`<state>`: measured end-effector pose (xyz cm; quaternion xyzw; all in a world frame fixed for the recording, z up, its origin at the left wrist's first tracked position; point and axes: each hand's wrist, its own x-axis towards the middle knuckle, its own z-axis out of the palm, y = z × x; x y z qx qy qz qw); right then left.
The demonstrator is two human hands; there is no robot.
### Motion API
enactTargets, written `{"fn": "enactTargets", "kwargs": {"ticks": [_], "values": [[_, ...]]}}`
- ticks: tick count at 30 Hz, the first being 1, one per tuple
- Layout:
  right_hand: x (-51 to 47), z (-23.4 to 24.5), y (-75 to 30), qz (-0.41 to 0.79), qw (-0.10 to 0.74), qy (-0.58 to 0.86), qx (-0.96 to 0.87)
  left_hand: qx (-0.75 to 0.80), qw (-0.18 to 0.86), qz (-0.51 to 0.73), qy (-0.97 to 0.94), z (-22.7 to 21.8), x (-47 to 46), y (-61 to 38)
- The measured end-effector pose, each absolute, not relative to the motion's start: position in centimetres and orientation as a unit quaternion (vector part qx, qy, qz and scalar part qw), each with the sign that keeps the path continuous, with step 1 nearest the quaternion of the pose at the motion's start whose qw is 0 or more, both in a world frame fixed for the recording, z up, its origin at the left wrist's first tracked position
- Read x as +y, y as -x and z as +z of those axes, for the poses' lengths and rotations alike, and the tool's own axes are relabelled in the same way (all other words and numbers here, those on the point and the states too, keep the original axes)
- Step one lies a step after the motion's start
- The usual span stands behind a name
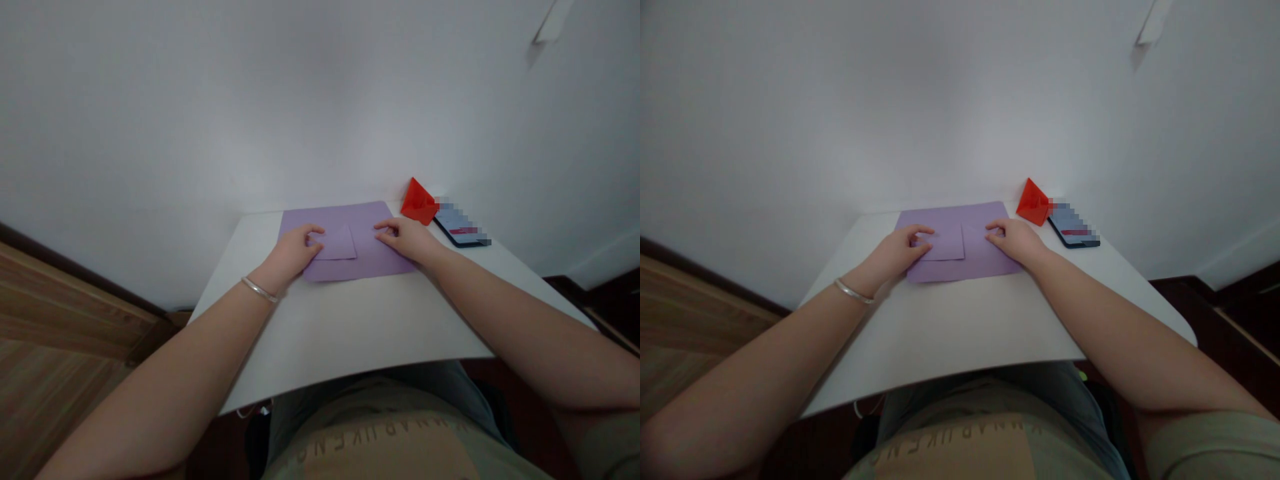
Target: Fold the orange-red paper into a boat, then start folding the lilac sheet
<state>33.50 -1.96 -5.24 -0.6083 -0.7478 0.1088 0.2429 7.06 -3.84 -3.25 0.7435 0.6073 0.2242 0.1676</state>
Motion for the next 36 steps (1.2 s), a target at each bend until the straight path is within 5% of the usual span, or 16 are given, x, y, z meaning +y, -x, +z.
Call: {"fn": "enactTargets", "kwargs": {"ticks": [25, 36], "values": [[-2.4, -4.6, -33.2, 0.063, 0.175, 0.627, -0.756, 0.466, -0.019, 0.175, -0.867, -4.2, -3.8, -6.7], [-2.1, -4.7, -33.3, 0.057, 0.166, 0.612, -0.771, 0.345, 0.029, 0.057, -0.936, -3.2, -5.2, -7.9]]}}
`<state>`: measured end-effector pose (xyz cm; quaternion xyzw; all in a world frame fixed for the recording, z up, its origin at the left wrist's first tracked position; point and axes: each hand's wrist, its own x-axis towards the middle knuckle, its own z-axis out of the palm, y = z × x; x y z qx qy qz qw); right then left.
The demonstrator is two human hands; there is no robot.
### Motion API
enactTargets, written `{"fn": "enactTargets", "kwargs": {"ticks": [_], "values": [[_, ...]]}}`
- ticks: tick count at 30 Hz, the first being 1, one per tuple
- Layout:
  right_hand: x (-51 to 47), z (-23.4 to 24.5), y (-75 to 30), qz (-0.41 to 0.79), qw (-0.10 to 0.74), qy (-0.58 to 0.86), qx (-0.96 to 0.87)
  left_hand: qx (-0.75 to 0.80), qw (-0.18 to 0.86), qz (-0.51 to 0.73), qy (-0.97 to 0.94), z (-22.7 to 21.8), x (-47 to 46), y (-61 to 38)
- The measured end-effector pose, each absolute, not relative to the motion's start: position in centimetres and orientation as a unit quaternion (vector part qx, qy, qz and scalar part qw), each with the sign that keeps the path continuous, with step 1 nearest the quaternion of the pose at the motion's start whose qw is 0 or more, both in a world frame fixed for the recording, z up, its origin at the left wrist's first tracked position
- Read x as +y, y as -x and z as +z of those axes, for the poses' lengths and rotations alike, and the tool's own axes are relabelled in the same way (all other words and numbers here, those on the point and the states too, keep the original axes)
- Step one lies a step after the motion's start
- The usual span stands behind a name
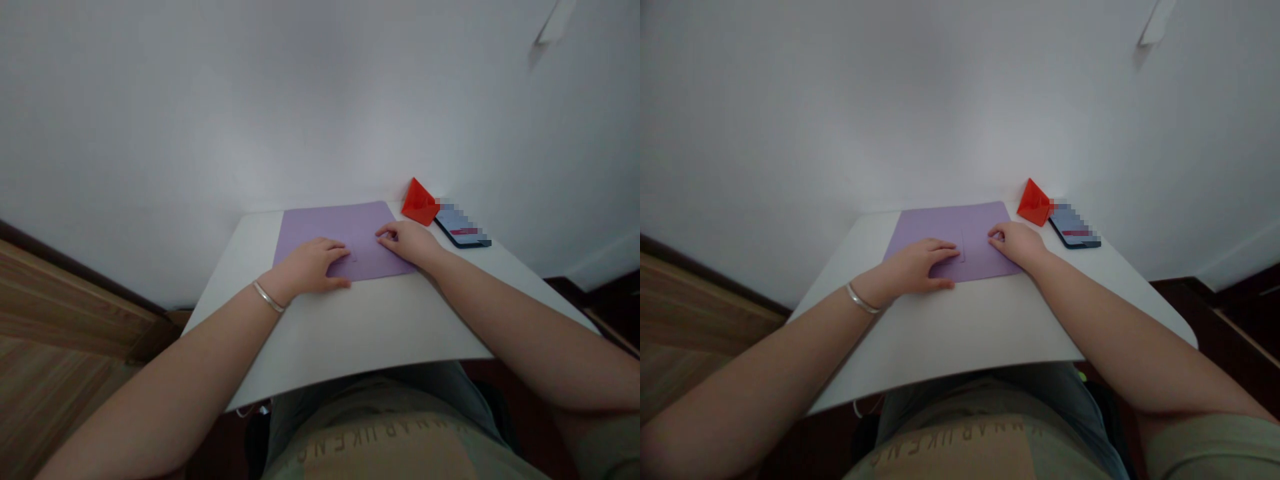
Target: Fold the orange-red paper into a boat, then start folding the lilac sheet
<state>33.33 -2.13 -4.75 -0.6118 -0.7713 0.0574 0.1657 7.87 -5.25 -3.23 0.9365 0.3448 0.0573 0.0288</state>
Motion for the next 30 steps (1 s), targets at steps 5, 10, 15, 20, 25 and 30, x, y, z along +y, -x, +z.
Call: {"fn": "enactTargets", "kwargs": {"ticks": [5, 10, 15, 20, 25, 30], "values": [[-2.1, -4.7, -33.4, 0.065, 0.176, 0.599, -0.778, 0.352, 0.011, 0.041, -0.935, -2.9, -5.7, -8.2], [-2.0, -4.4, -33.4, 0.071, 0.177, 0.6, -0.777, 0.354, -0.007, 0.033, -0.935, -2.8, -6.1, -8.5], [-2.3, -4.0, -33.3, 0.055, 0.165, 0.6, -0.781, 0.331, -0.01, 0.037, -0.943, -2.4, -6.4, -8.9], [-3.4, -2.9, -32.9, -0.021, 0.201, 0.546, -0.813, 0.328, -0.009, 0.045, -0.943, -2.1, -6.6, -9.1], [-4.9, -1.8, -32.1, 0.042, 0.165, 0.39, -0.905, 0.325, -0.011, 0.051, -0.944, -2.2, -6.6, -9.2], [-6.0, -1.6, -31.3, 0.075, 0.097, 0.316, -0.941, 0.311, -0.028, 0.059, -0.948, -2.4, -6.5, -9.2]]}}
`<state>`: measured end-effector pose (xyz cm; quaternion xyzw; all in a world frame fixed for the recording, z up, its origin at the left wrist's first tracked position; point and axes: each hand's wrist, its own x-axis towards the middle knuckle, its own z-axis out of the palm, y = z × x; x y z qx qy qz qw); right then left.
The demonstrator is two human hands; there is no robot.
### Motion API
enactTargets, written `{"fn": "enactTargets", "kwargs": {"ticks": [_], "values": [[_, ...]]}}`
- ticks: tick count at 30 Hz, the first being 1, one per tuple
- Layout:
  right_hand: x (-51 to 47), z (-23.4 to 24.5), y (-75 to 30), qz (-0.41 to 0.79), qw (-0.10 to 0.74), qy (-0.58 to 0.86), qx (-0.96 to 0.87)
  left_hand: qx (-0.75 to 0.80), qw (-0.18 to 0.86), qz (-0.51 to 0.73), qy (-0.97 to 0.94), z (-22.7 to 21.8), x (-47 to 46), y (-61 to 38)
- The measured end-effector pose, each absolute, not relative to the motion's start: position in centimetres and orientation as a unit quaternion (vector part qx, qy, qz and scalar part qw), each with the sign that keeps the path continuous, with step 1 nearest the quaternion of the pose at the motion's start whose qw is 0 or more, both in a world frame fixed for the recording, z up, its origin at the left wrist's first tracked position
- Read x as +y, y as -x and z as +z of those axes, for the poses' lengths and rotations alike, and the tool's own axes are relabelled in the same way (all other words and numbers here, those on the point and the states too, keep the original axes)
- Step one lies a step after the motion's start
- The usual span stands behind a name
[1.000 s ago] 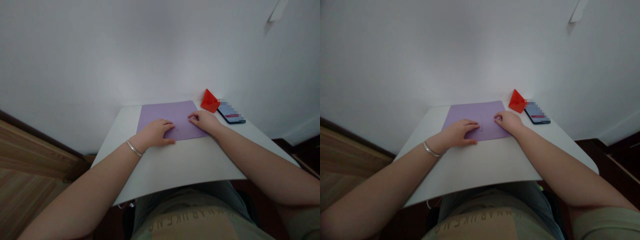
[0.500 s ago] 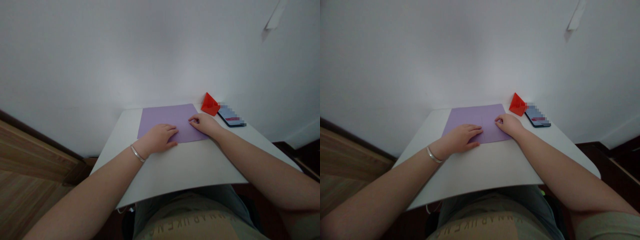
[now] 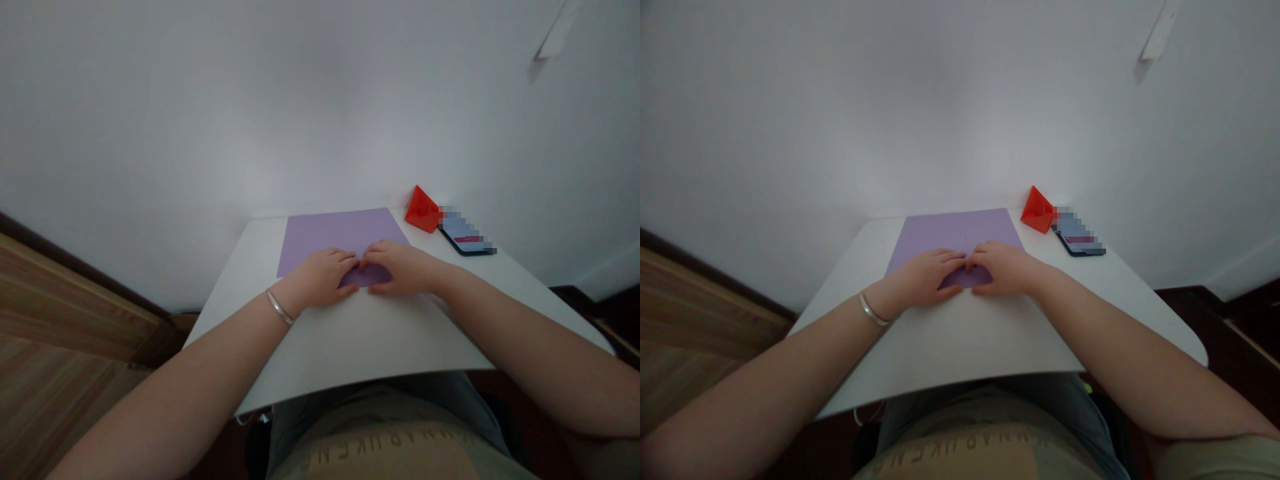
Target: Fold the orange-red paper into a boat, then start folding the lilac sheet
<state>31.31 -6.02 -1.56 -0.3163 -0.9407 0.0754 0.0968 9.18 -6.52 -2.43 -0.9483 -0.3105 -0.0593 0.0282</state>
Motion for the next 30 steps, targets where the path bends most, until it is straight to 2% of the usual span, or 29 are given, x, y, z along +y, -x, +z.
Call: {"fn": "enactTargets", "kwargs": {"ticks": [12, 22, 30], "values": [[-7.3, -1.0, -29.9, -0.023, 0.037, 0.347, -0.937, -0.311, 0.02, -0.07, 0.948, -2.5, -6.5, -9.2], [-7.3, -0.6, -30.1, 0.013, 0.067, 0.379, -0.923, -0.297, 0.078, -0.05, 0.95, -2.9, -6.5, -9.6], [-7.0, -0.5, -30.4, -0.008, 0.046, 0.38, -0.924, -0.309, 0.118, -0.03, 0.943, -2.4, -6.4, -9.1]]}}
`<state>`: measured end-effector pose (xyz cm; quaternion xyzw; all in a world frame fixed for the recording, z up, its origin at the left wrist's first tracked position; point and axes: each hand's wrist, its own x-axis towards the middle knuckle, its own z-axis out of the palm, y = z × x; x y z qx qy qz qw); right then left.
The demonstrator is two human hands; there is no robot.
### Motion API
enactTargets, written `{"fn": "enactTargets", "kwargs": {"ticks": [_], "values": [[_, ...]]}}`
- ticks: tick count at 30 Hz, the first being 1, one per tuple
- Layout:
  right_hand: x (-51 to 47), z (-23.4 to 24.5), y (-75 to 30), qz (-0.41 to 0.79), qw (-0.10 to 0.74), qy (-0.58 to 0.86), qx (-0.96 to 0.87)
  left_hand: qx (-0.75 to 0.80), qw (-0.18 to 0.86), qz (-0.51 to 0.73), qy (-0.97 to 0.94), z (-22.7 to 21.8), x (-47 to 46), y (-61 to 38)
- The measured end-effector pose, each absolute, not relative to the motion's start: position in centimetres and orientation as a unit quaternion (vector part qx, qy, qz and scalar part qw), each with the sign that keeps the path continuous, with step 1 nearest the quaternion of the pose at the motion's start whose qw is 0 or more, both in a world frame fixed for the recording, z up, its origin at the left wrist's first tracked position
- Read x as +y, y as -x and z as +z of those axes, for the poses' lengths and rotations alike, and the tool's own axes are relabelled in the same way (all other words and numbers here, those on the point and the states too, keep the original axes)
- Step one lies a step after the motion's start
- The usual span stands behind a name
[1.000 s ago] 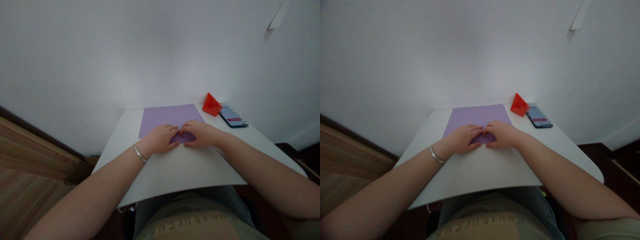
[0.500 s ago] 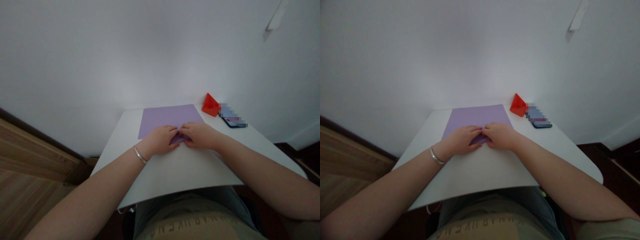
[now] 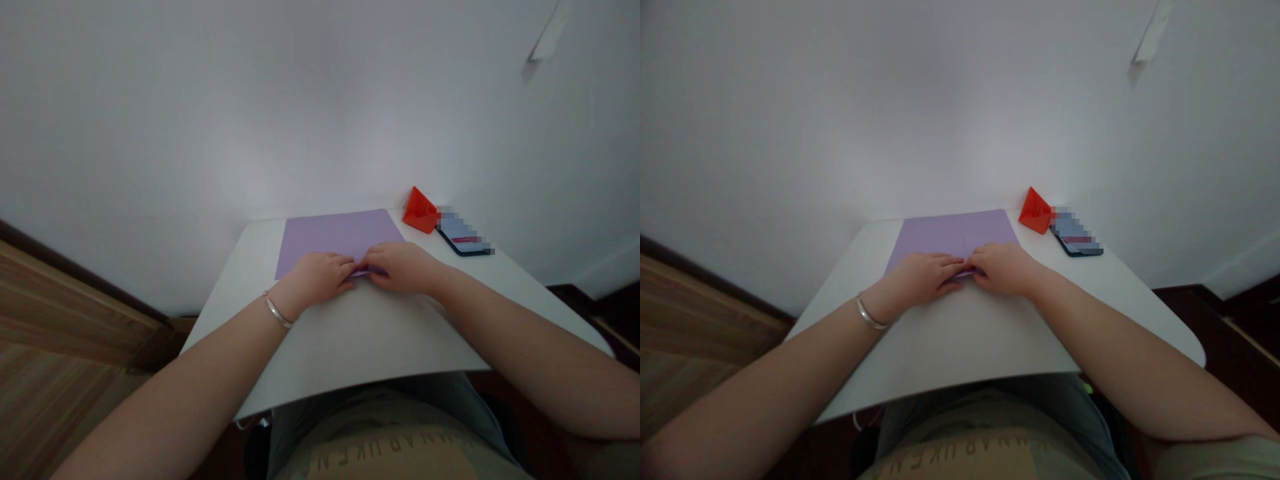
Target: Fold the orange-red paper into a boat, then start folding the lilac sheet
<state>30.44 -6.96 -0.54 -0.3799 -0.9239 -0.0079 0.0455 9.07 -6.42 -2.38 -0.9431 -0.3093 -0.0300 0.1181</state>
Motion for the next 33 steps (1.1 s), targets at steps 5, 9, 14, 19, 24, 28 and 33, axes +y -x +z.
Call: {"fn": "enactTargets", "kwargs": {"ticks": [5, 9, 14, 19, 24, 28, 33], "values": [[-6.7, -0.1, -31.4, -0.046, 0.054, 0.389, -0.918, -0.323, 0.188, -0.076, 0.924, -2.1, -6.5, -8.8], [-6.6, 0.4, -31.9, -0.055, 0.069, 0.384, -0.919, -0.317, 0.211, -0.092, 0.92, -1.6, -6.7, -8.8], [-6.7, 0.4, -31.8, -0.026, 0.057, 0.372, -0.926, -0.287, 0.176, -0.052, 0.94, -1.9, -6.6, -8.9], [-6.5, -0.2, -31.5, 0.005, 0.034, 0.356, -0.934, -0.294, 0.122, -0.009, 0.948, -2.1, -6.5, -9.1], [-6.4, -0.4, -31.5, 0.03, 0.017, 0.361, -0.932, -0.306, 0.1, 0.01, 0.947, -1.9, -6.4, -9.0], [-6.5, -0.4, -31.3, 0.022, 0.012, 0.371, -0.928, -0.322, 0.088, 0.01, 0.943, -2.1, -6.2, -8.8], [-6.6, -0.6, -31.3, 0.019, 0.017, 0.373, -0.928, -0.327, 0.087, -0.016, 0.941, -2.5, -5.8, -8.4]]}}
